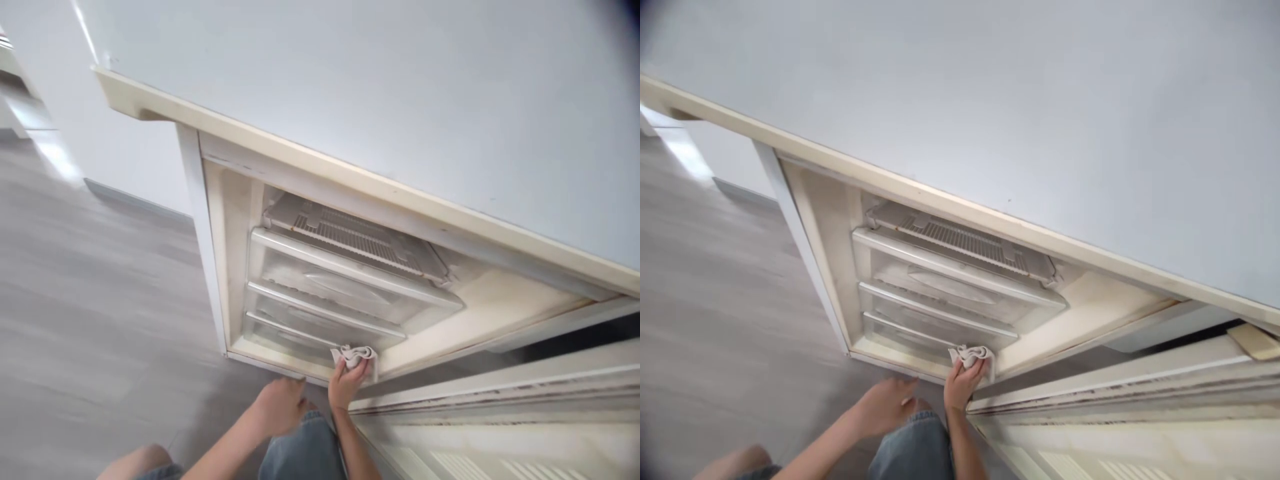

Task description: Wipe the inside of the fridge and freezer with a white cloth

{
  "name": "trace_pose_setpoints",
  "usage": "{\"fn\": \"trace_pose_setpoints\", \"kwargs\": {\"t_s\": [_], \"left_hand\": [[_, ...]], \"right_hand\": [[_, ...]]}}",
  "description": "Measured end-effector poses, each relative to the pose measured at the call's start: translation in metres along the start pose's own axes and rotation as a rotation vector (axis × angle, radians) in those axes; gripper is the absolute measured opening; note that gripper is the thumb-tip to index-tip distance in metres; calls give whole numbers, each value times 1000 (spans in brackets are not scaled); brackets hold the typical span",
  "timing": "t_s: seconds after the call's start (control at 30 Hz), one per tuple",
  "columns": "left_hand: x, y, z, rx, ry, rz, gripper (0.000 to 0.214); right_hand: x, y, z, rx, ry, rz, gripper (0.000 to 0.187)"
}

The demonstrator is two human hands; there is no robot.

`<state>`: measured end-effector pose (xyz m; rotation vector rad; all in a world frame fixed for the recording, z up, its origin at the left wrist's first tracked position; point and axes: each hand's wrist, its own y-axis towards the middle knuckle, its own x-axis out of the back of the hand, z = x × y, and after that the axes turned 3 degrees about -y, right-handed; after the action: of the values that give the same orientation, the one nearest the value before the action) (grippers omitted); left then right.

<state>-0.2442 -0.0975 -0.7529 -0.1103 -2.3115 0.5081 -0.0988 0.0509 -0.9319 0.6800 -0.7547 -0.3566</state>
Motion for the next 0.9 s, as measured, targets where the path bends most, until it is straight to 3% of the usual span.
{"fn": "trace_pose_setpoints", "kwargs": {"t_s": [0.13,0.27,0.4,0.47,0.67,0.77,0.9], "left_hand": [[-12,-24,-10,41,219,152,48],[-12,-29,-13,71,250,145,49],[-11,-31,-12,74,257,112,50],[-12,-31,-10,92,255,100,54],[-14,-34,-7,117,258,105,61],[-10,-34,-4,131,249,105,63],[-6,-32,2,157,252,88,62]], "right_hand": [[-23,-15,-23,309,-192,25,65],[-25,-24,-34,610,-244,78,57],[-27,-17,-14,964,-172,346,62],[-32,-11,6,1062,-150,451,64],[-40,1,56,1124,-144,601,68],[-31,4,49,1022,-211,629,69],[-11,10,16,901,-196,656,61]]}}
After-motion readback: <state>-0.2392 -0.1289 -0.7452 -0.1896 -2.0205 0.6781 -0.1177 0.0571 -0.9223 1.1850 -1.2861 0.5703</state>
